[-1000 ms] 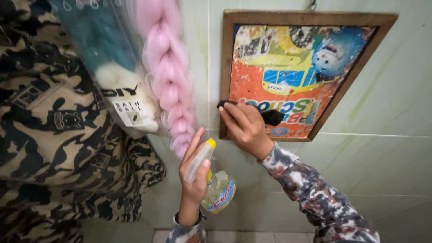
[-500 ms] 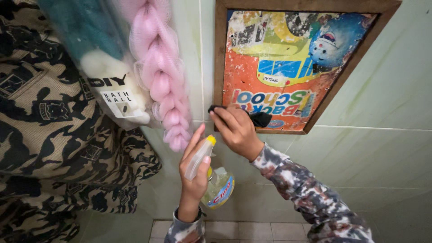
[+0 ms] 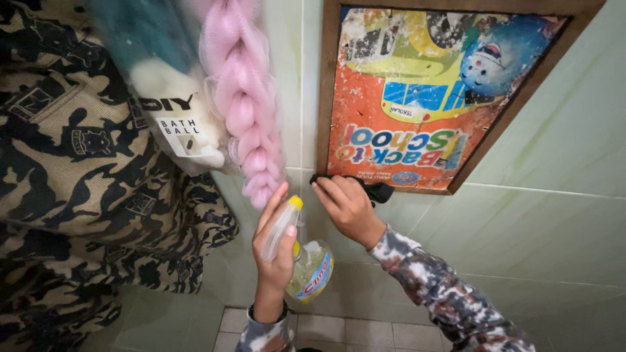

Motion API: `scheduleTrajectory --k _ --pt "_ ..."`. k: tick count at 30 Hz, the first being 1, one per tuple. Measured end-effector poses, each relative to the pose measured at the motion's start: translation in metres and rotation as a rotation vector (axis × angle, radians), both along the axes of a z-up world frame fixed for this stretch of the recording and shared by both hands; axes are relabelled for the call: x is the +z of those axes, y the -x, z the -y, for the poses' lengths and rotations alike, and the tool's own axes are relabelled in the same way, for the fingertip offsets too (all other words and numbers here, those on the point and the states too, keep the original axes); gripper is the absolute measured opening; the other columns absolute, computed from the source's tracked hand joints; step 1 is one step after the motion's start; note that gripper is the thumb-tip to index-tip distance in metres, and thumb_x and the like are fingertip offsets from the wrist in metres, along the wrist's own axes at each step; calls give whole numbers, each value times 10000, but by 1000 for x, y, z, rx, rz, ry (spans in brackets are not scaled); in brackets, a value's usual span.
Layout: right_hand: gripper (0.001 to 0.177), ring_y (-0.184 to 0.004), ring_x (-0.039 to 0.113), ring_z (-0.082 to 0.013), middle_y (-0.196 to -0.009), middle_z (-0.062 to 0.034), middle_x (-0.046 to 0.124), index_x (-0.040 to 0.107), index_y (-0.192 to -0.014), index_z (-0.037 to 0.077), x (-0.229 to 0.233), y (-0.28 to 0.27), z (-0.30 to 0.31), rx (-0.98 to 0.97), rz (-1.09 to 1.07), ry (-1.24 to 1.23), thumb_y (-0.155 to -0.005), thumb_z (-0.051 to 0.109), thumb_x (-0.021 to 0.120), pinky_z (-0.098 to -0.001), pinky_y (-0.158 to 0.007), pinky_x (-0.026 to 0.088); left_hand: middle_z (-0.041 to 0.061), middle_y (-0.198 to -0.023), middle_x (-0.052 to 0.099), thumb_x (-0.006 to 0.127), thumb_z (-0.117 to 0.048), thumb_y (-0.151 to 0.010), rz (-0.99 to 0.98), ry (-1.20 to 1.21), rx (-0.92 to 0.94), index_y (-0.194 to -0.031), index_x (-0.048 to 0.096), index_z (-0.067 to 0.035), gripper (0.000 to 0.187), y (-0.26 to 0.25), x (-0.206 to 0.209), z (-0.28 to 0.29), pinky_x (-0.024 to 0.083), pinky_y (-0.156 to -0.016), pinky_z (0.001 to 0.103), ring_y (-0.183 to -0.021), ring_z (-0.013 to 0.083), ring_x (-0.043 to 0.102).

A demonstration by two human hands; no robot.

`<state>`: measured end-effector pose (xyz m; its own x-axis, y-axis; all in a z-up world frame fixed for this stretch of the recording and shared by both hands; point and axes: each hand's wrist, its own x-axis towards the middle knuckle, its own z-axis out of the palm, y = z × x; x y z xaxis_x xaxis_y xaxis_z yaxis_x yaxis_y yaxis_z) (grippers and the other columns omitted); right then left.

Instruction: The person sprays a cleaning solution onto a tiled wall and wipes it with a black cloth. They clean around a framed poster and continue wiping the tiles below, focusing on removing visible stains.

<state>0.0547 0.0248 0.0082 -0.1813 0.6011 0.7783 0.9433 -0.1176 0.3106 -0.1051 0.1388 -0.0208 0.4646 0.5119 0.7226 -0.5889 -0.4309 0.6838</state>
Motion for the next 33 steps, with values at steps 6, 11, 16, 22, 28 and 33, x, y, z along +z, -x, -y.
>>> scheduleTrajectory --k 6,11,16,22,28,33 --pt "249 -1144 633 -272 -1213 -109 642 650 -1137 40 -16 15 29 174 -779 -408 -909 -50 695 -364 -1021 504 234 -1516 528 566 -215 -964 -15 38 -98 -1256 651 94 433 1 4 18 421 -1167 416 -1368 319 550" --pt "111 -1192 579 -210 -1254 -97 617 612 -1043 30 -56 32 51 424 -1233 -434 -967 1 689 -324 -1068 455 232 -1578 460 562 -219 -993 -18 70 -249 -1275 661 81 423 -14 3 55 389 -1202 422 -1413 317 516" --pt "369 -1195 590 -218 -1243 -102 623 661 -1229 -6 -86 39 97 396 -1339 -159 -933 208 719 -335 -1037 468 213 -1589 437 544 -207 -1013 -110 61 -366 -1297 659 61 407 -27 0 80 396 -1184 412 -1401 297 516" --pt "660 -1293 570 -247 -1355 -124 613 614 -1353 -28 -93 32 132 430 -1389 -121 -814 276 847 -372 -1117 436 180 -1566 451 532 -188 -1043 -159 129 -492 -1311 632 54 375 -47 -11 109 406 -1174 396 -1402 272 509" --pt "899 -1432 442 -245 -1526 -138 473 431 -1494 -35 -86 28 154 402 -1335 -40 -739 174 872 -377 -1181 343 163 -1590 445 527 -214 -1063 -184 157 -453 -1386 576 26 405 -59 -20 129 404 -1174 382 -1410 258 501" --pt "866 -1380 507 -227 -1495 -150 520 453 -1500 -26 -89 24 168 367 -1417 18 -724 83 821 -368 -1140 416 129 -1680 217 766 -284 -843 -317 88 -507 -1551 327 -35 869 -64 -21 138 420 -1104 392 -1367 257 438"
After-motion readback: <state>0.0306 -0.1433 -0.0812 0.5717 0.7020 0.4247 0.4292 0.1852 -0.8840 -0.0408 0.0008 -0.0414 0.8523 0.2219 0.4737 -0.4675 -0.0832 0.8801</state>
